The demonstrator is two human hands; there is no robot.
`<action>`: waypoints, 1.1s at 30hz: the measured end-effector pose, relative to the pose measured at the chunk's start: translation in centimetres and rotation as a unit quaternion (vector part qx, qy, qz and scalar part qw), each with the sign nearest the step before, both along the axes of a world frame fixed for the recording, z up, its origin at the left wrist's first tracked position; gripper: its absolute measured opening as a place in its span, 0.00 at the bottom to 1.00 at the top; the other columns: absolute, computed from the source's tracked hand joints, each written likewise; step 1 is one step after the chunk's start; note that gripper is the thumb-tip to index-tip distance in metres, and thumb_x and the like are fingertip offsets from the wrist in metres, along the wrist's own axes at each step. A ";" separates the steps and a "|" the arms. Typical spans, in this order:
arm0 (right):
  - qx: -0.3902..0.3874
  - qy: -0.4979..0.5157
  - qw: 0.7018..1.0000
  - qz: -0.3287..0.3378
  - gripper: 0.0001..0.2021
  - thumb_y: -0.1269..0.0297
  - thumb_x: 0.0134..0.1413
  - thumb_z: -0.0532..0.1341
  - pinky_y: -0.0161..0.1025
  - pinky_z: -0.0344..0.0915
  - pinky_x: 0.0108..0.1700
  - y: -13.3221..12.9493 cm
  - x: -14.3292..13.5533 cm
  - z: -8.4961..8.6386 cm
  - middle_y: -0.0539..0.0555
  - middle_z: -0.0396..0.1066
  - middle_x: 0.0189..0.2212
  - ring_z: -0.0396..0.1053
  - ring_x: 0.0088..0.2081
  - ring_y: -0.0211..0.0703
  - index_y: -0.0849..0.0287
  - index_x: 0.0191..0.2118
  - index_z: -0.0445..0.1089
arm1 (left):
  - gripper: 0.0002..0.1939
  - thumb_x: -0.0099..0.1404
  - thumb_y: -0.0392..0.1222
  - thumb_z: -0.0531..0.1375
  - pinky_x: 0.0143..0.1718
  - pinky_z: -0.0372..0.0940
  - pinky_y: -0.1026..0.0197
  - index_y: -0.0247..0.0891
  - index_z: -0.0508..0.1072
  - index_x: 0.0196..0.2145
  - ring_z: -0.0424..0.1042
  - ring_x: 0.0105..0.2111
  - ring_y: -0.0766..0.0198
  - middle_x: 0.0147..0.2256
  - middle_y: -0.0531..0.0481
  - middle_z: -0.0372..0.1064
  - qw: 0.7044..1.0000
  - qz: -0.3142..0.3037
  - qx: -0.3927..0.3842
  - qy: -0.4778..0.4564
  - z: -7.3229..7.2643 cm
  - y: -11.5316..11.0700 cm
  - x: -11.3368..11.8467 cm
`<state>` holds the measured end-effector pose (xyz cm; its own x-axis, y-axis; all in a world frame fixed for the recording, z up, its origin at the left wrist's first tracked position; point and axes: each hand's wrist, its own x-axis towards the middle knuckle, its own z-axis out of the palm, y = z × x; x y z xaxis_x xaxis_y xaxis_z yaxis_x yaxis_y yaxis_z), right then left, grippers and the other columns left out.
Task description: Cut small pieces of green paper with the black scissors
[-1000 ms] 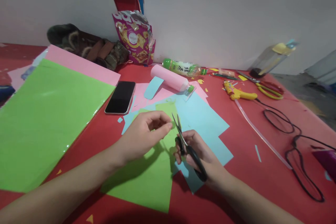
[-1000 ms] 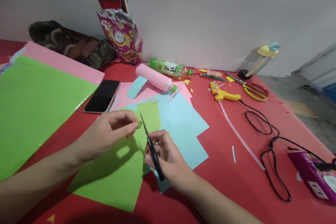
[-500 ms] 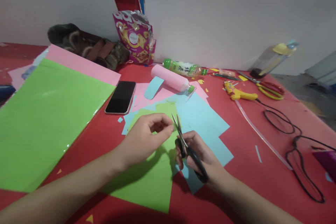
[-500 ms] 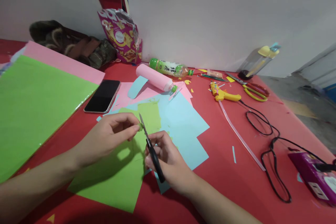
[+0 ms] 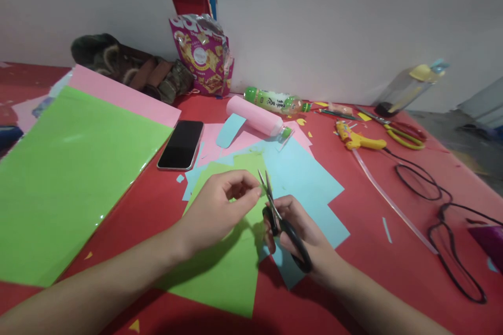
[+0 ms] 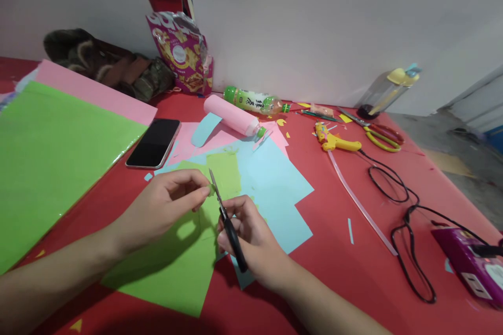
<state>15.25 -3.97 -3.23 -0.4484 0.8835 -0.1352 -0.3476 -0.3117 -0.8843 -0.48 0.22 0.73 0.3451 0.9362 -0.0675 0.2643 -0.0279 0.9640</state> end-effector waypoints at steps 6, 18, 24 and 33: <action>0.002 0.004 1.000 0.007 0.16 0.56 0.43 0.62 0.32 0.54 0.28 0.0 0.0 -0.4 0.46 0.58 0.27 0.59 0.25 0.31 0.54 0.36 0.56 | 0.07 0.57 0.35 0.53 0.23 0.54 0.71 0.35 0.62 0.22 0.56 0.21 0.73 0.19 0.58 0.55 1.000 0.003 0.000 -0.007 -0.1 -0.1 -0.1; 0.002 -0.008 1.000 0.007 0.15 0.56 0.44 0.61 0.32 0.54 0.27 0.0 0.0 -0.4 0.45 0.57 0.27 0.59 0.25 0.30 0.54 0.35 0.56 | 0.08 0.58 0.36 0.52 0.23 0.54 0.71 0.35 0.62 0.22 0.56 0.21 0.74 0.19 0.58 0.55 1.000 0.011 -0.003 -0.013 -0.4 -0.2 0.0; -0.003 -0.019 1.000 0.003 0.17 0.54 0.43 0.62 0.33 0.53 0.26 -0.1 -0.1 -0.2 0.45 0.57 0.27 0.59 0.24 0.31 0.54 0.35 0.55 | 0.07 0.58 0.36 0.52 0.23 0.54 0.71 0.35 0.62 0.22 0.56 0.21 0.74 0.19 0.58 0.55 1.000 0.011 -0.005 -0.010 -0.4 -0.2 0.0; -0.020 -0.034 0.999 -0.005 0.19 0.52 0.39 0.63 0.31 0.51 0.24 0.1 -0.3 0.2 0.44 0.56 0.25 0.57 0.21 0.29 0.55 0.33 0.55 | 0.07 0.56 0.35 0.52 0.23 0.54 0.70 0.35 0.62 0.22 0.57 0.21 0.73 0.19 0.58 0.55 1.000 0.009 0.012 0.003 -0.2 0.0 0.0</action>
